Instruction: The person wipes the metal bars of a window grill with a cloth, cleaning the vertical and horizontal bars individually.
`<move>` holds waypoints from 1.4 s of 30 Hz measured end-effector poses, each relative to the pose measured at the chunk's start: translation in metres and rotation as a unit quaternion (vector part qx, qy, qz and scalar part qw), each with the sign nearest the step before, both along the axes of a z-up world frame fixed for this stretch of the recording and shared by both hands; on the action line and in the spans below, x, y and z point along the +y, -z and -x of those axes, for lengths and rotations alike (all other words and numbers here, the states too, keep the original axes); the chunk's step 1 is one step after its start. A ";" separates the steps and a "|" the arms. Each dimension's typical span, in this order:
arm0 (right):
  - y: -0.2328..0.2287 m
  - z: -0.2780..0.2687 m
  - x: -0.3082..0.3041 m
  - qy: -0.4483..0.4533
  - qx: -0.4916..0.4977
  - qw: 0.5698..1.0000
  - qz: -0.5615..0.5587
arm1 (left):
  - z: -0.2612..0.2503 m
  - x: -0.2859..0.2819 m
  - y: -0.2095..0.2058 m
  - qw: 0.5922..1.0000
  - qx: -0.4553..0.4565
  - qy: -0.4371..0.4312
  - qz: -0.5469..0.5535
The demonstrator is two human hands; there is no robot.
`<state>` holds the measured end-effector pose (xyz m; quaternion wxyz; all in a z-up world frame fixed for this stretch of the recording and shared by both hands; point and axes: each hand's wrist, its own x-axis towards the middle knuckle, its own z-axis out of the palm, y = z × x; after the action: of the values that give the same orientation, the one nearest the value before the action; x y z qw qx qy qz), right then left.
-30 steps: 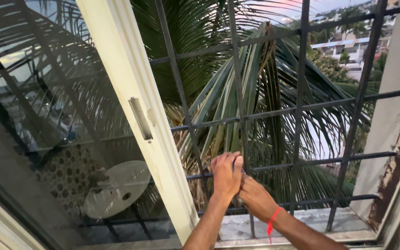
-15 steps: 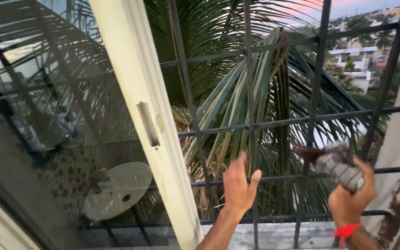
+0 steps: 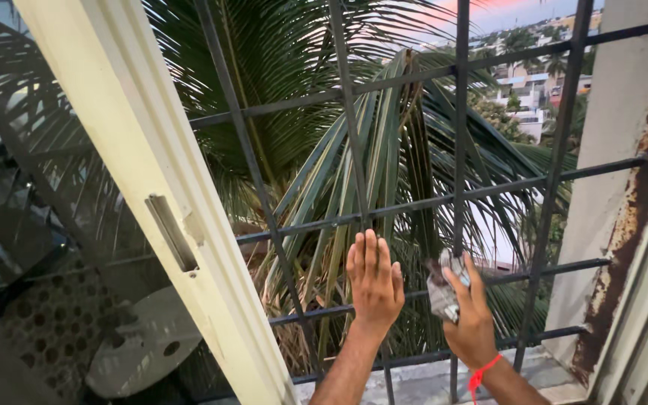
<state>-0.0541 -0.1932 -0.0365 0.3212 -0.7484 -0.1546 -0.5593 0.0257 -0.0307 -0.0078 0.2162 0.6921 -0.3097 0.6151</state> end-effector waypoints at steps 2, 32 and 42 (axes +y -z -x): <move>0.011 -0.006 -0.004 -0.016 0.018 1.000 -0.011 | -0.003 -0.001 0.002 1.000 0.003 0.005 0.002; 0.011 -0.014 -0.121 0.107 -0.104 0.983 -0.109 | 0.006 -0.006 -0.025 0.952 0.182 0.181 0.166; -0.056 -0.046 -0.168 0.122 -0.150 0.977 -0.089 | 0.009 -0.017 -0.027 0.944 0.190 0.206 0.172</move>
<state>-0.0080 -0.3608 0.0193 0.2888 -0.6379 -0.0585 -0.7115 0.0169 -0.0477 0.0188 0.5090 0.6692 -0.2886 0.4580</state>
